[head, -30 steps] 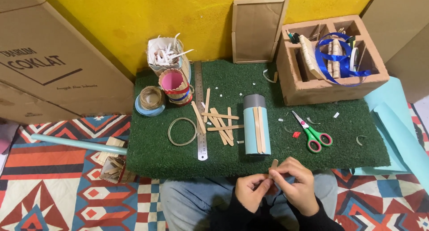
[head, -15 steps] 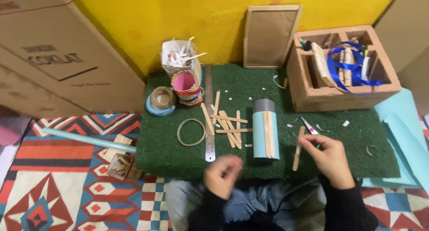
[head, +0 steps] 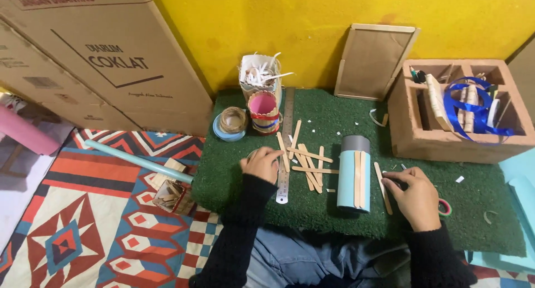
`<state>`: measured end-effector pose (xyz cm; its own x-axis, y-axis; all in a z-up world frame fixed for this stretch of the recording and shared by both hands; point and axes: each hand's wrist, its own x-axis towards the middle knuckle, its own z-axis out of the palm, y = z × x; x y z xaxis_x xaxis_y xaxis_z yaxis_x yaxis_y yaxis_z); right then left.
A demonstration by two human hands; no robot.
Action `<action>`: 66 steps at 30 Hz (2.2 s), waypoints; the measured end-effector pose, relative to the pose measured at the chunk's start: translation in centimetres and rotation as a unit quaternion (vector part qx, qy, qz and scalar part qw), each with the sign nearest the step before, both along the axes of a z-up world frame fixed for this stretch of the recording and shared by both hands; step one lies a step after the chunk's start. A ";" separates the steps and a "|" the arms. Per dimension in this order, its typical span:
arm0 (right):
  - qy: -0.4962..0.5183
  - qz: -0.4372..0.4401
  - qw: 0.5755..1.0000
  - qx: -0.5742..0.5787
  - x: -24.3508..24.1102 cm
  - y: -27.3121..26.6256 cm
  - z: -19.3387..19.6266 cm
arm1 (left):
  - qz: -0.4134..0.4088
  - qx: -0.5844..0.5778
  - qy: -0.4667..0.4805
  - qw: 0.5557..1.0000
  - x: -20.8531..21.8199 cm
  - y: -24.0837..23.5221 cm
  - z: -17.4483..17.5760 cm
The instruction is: The person is decorating a cylindrical tube by first applying paper strips and then measuring, cutting, and gluing popsicle sticks onto it.
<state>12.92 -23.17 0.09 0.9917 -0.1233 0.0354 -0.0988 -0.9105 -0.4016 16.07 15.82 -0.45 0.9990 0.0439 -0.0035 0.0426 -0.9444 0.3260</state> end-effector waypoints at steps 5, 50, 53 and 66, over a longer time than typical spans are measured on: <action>-0.092 0.008 0.988 0.126 -1.4 1.1 2.6 | -0.109 0.022 -0.025 0.994 2.4 0.1 0.7; -0.087 -0.038 0.890 0.447 -11.6 -0.7 3.7 | -0.053 -0.661 0.018 0.749 -16.6 -7.5 7.2; -0.132 0.041 0.849 0.510 -13.4 5.4 4.3 | -0.037 -0.619 0.015 0.785 -18.0 -10.2 6.3; -0.144 0.144 0.779 0.592 -13.8 8.5 4.2 | -0.053 -0.416 -0.094 0.903 -18.6 -12.1 6.3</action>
